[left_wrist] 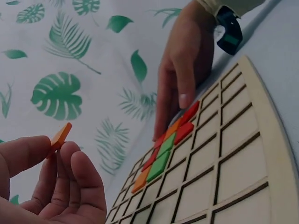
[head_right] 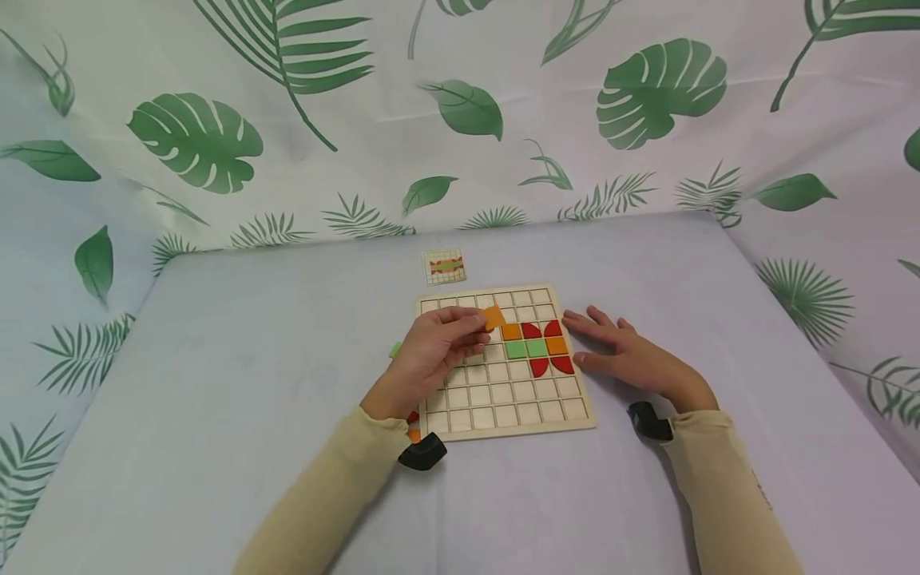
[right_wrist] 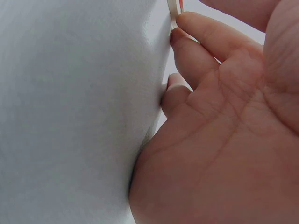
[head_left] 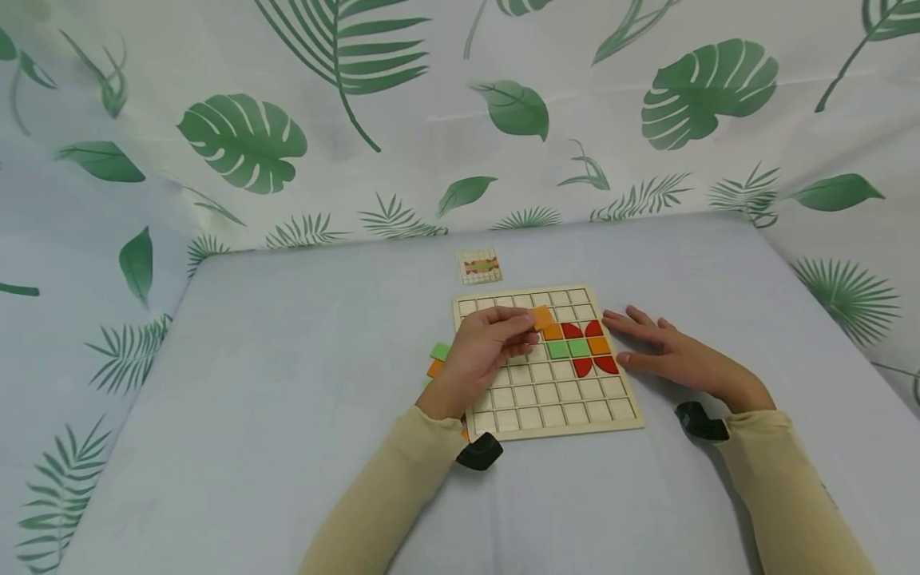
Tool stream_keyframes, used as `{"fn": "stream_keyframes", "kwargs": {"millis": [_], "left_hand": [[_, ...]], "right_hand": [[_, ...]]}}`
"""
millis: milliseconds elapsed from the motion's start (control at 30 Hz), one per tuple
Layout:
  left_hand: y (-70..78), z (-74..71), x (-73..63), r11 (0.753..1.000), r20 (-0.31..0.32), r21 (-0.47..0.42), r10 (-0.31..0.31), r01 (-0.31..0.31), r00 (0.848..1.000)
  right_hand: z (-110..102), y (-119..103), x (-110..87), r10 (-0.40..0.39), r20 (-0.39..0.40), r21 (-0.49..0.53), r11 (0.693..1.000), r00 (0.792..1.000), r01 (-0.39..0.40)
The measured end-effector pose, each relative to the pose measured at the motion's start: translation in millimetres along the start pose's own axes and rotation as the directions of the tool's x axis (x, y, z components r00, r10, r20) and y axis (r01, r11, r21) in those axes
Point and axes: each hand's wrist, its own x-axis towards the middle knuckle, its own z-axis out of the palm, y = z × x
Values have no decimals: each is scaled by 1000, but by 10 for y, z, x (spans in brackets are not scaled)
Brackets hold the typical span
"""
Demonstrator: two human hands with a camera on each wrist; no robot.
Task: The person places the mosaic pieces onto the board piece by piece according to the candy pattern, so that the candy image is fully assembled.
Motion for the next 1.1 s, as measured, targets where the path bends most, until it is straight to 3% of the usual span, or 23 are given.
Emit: {"fn": "stream_keyframes", "kwargs": {"millis": [167,300,400,567,667,833,967,1100], "left_hand": [[-160,58,12,978,-13,206,21,-18,1000],[-269,100,5,920,4,391,31,-30,1000],[-322,121,-8,855,21,515,56,-59,998],[-366,134,-10,701,43,697,171,-153,984],[-375,138,-6,637,68,748,205,-186,976],[-393,154,-10,578,113,786,214,-219,970],[-410,169,-12,547,136,802,220,-238,966],[-427,176,-1,487,178,830,229,-271,957]], "right_hand": [[5,21,-7,1,-1,7,1000,1000,-1],[4,27,-7,-5,-2,4,1000,1000,5],[-3,17,-7,-11,-2,6,1000,1000,11],[-16,-9,-7,-17,0,1,1000,1000,17],[-19,-18,-7,-24,-1,-6,1000,1000,24],[-16,-19,-4,-29,-4,-9,1000,1000,29],[-14,-18,-5,-24,-3,-6,1000,1000,24],[-12,-21,-9,-23,-4,-6,1000,1000,23]]}}
